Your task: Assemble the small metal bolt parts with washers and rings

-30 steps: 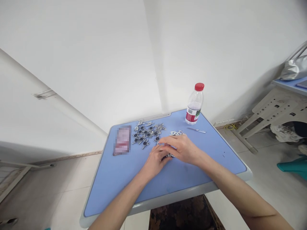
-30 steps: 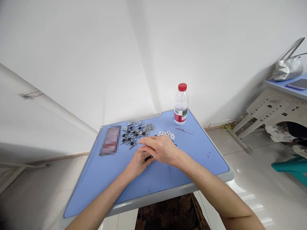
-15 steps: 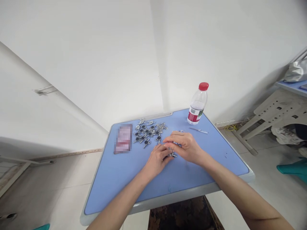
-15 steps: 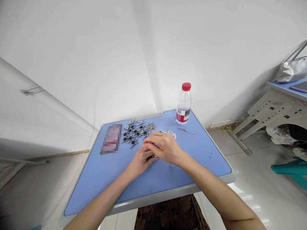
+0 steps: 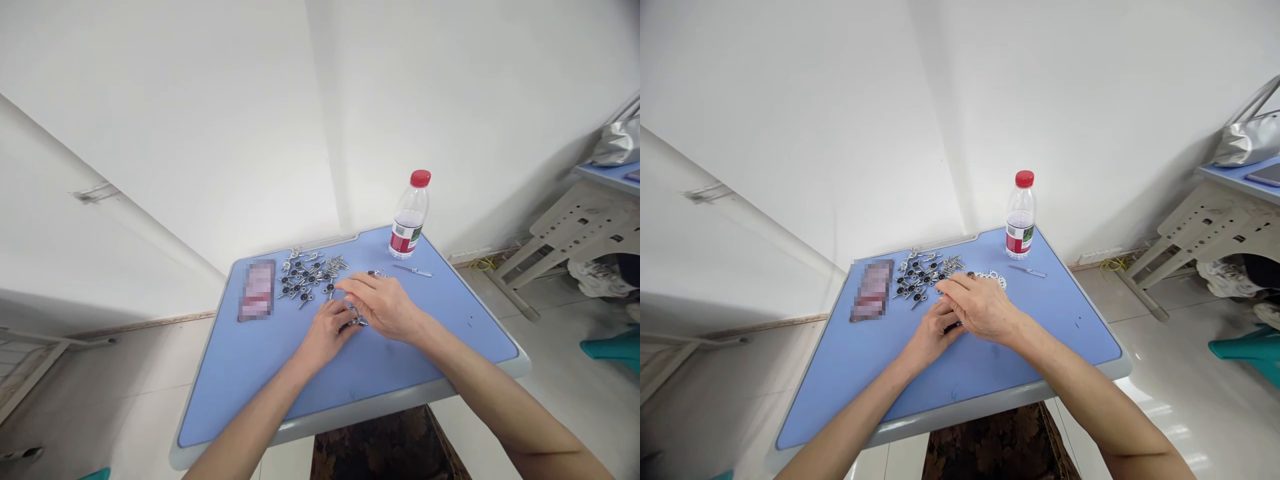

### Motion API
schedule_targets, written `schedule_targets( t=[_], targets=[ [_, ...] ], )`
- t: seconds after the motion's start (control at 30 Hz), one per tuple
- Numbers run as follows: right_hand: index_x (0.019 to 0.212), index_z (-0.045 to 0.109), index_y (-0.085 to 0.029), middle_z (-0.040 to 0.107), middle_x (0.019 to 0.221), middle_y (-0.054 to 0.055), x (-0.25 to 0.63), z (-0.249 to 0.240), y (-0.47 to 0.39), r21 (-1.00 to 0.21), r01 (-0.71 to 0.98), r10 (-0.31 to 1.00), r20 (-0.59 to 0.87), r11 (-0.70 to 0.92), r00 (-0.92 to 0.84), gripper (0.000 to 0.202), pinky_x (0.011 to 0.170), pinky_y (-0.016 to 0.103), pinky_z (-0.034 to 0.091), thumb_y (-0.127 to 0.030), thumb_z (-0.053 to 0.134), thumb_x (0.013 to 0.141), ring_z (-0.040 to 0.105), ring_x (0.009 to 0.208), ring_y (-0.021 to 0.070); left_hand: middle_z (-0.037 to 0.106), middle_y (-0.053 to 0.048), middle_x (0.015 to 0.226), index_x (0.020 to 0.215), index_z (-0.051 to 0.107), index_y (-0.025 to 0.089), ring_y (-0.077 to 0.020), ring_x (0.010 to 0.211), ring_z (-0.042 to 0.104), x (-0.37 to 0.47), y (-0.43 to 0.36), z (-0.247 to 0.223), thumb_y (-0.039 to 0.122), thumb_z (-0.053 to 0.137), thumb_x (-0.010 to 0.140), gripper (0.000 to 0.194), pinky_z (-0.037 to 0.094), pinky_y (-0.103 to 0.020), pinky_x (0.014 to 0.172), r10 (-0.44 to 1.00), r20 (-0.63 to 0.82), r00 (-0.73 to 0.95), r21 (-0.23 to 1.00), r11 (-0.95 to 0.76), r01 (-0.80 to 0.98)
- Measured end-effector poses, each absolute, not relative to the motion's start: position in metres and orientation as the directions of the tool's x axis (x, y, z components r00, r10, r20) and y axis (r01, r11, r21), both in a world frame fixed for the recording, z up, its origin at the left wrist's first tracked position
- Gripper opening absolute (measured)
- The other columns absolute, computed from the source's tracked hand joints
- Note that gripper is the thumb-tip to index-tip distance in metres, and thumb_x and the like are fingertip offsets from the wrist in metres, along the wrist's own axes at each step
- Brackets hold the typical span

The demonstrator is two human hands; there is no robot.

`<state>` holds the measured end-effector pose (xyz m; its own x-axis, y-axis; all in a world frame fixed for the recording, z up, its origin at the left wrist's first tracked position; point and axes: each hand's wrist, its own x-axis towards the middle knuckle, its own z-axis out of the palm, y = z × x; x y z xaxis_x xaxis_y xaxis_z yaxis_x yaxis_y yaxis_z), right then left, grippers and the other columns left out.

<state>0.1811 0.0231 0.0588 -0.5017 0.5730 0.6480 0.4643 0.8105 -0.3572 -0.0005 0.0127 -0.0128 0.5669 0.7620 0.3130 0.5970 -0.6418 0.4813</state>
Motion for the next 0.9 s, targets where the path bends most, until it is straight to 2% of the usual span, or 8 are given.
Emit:
schedule_targets(
  t=[0.1,0.23,0.3,0.37,0.43,0.5,0.67,0.9],
  targets=[
    [0.123,0.056,-0.016,0.068,0.085,0.004,0.184,0.055,0.025,-0.360,0.393,0.528,0.669,0.846,-0.523,0.034,0.057,0.023,0.042,-0.008,0.040,0.094,0.060,0.069,0.0130,0.067,-0.008,0.099,0.099,0.071,0.021,-0.0249,0.097,0.061,0.001,0.013,-0.011,0.030,0.060,0.091,0.016,0.048,-0.042,0.085,0.765,0.315,0.562,0.492,-0.638,0.593],
    [0.109,0.064,-0.019,0.068,0.076,0.002,0.184,0.054,0.025,-0.302,0.390,0.478,0.710,0.870,-0.517,0.028,0.055,0.023,0.041,-0.011,0.042,0.095,0.059,0.062,0.0117,0.067,-0.007,0.102,0.099,0.071,0.021,-0.0249,0.101,0.060,0.001,0.012,-0.010,0.027,0.060,0.091,0.014,0.048,-0.042,0.086,0.759,0.322,0.566,0.499,-0.644,0.580],
    [0.107,0.064,-0.019,0.070,0.083,0.004,0.184,0.057,0.024,-0.306,0.415,0.499,0.695,0.856,-0.517,0.025,0.058,0.024,0.043,-0.014,0.043,0.095,0.061,0.067,0.0130,0.067,-0.008,0.101,0.098,0.071,0.021,-0.0244,0.099,0.060,0.001,0.011,-0.010,0.027,0.059,0.092,0.014,0.048,-0.041,0.085,0.761,0.322,0.563,0.494,-0.642,0.586],
    [0.118,0.060,-0.018,0.071,0.097,0.008,0.186,0.061,0.023,-0.353,0.405,0.532,0.649,0.843,-0.543,0.029,0.063,0.026,0.047,-0.014,0.042,0.095,0.064,0.076,0.0154,0.067,-0.007,0.097,0.096,0.071,0.021,-0.0239,0.096,0.060,0.001,0.011,-0.011,0.029,0.059,0.092,0.015,0.048,-0.041,0.084,0.764,0.320,0.560,0.486,-0.640,0.596],
    [0.129,0.052,-0.017,0.067,0.111,0.012,0.188,0.064,0.023,-0.419,0.349,0.544,0.599,0.838,-0.588,0.038,0.070,0.029,0.051,-0.010,0.039,0.094,0.064,0.089,0.0179,0.066,-0.007,0.095,0.096,0.071,0.021,-0.0238,0.094,0.060,0.000,0.012,-0.012,0.031,0.058,0.092,0.016,0.047,-0.042,0.084,0.765,0.315,0.562,0.479,-0.639,0.601],
    [0.131,0.051,-0.018,0.067,0.113,0.012,0.191,0.066,0.024,-0.475,0.284,0.540,0.587,0.833,-0.603,0.043,0.074,0.031,0.053,-0.006,0.037,0.092,0.064,0.093,0.0179,0.066,-0.007,0.095,0.098,0.071,0.021,-0.0238,0.094,0.060,0.000,0.012,-0.012,0.032,0.058,0.092,0.018,0.047,-0.042,0.084,0.761,0.320,0.564,0.477,-0.644,0.598],
    [0.111,0.066,-0.019,0.071,0.094,0.006,0.193,0.065,0.027,-0.549,0.294,0.616,0.612,0.782,-0.497,0.027,0.068,0.025,0.051,-0.012,0.046,0.095,0.066,0.080,0.0143,0.064,-0.006,0.090,0.099,0.071,0.022,-0.0217,0.087,0.060,0.000,0.012,-0.012,0.035,0.058,0.092,0.019,0.047,-0.042,0.085,0.774,0.303,0.555,0.478,-0.628,0.614],
    [0.082,0.068,-0.018,0.067,0.076,0.003,0.183,0.069,0.020,-0.519,0.395,0.652,0.607,0.758,-0.454,0.020,0.064,0.023,0.044,-0.019,0.052,0.094,0.059,0.066,0.0119,0.067,-0.007,0.094,0.098,0.071,0.021,-0.0240,0.094,0.059,0.000,0.012,-0.013,0.035,0.057,0.092,0.020,0.048,-0.041,0.083,0.770,0.323,0.550,0.500,-0.632,0.591]
  ],
)
